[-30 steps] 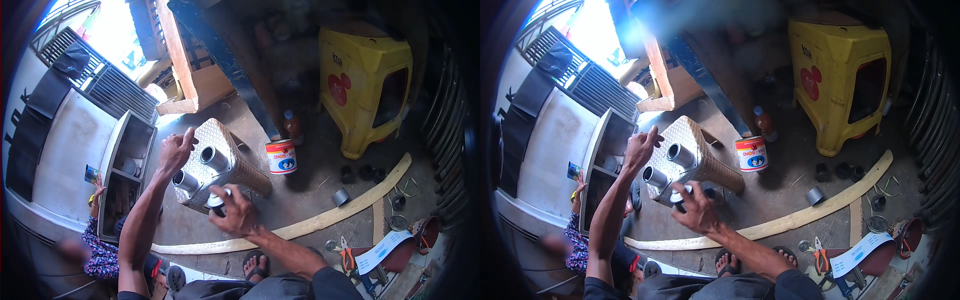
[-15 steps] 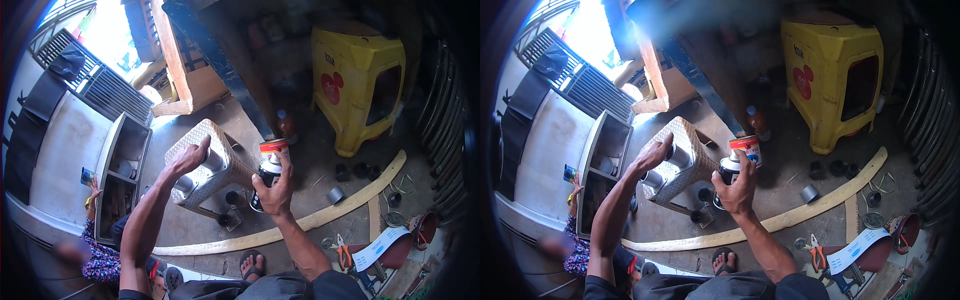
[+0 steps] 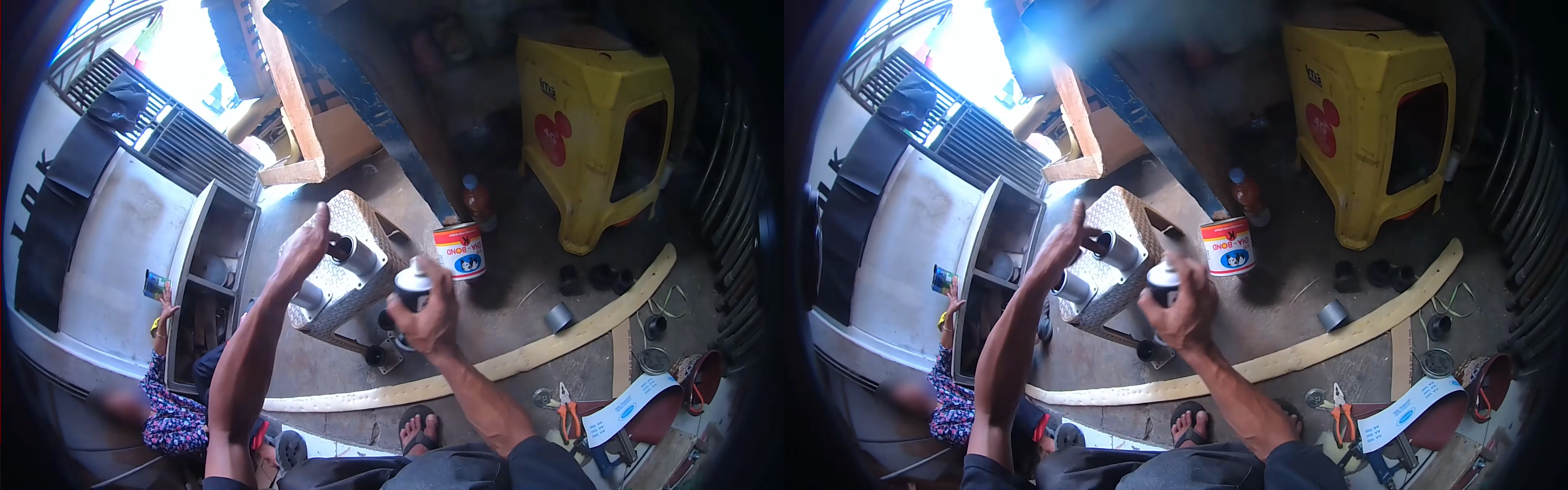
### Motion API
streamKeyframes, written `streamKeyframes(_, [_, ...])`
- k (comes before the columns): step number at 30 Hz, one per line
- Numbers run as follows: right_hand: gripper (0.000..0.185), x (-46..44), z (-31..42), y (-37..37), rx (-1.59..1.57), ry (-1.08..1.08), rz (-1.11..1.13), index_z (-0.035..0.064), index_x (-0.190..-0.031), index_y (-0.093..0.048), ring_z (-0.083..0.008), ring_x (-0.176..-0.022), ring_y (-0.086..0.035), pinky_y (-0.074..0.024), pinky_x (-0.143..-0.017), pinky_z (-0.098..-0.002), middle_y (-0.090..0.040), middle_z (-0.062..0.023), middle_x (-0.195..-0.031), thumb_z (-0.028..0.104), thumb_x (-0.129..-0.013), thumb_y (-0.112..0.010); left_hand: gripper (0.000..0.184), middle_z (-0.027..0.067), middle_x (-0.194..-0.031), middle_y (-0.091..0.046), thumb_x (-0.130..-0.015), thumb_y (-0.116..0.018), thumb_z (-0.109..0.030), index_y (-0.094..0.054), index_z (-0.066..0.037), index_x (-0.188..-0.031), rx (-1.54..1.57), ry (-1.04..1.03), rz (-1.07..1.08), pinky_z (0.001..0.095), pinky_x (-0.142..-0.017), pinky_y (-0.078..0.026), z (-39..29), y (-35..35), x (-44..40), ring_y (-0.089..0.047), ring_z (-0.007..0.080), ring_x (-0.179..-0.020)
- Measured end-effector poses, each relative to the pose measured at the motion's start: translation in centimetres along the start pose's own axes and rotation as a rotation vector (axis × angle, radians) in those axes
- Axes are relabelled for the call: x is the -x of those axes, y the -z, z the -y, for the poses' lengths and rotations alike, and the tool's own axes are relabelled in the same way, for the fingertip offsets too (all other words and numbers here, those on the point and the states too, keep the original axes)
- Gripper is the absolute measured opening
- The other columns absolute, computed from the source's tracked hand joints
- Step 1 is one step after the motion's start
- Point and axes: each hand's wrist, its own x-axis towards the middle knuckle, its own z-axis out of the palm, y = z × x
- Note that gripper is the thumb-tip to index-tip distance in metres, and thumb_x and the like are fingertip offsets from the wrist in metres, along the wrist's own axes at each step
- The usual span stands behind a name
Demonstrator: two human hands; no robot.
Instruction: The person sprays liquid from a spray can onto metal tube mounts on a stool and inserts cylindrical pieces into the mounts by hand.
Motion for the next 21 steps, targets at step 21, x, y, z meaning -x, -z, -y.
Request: streamKeyframes(21, [0.074, -1.0, -0.8, 1.2, -0.012, -0.021, -0.157, 0.0031, -0.144, -0.046, -0.0359, -0.112, -0.057, -0.0475, -0.1, -0.0482, -0.051, -0.0206, -0.123, 0.016, -0.08, -0.08, 0.074, 0.0287, -0.104, -0.073, -0.11, -0.03, -0.06, -0.072, 0.001, -0.116, -0.189, -0.38, 0.298, 0.0509, -0.091, -0.051, 0.7, 0.0, 1.6, -0.07, 0.0435, -0.099])
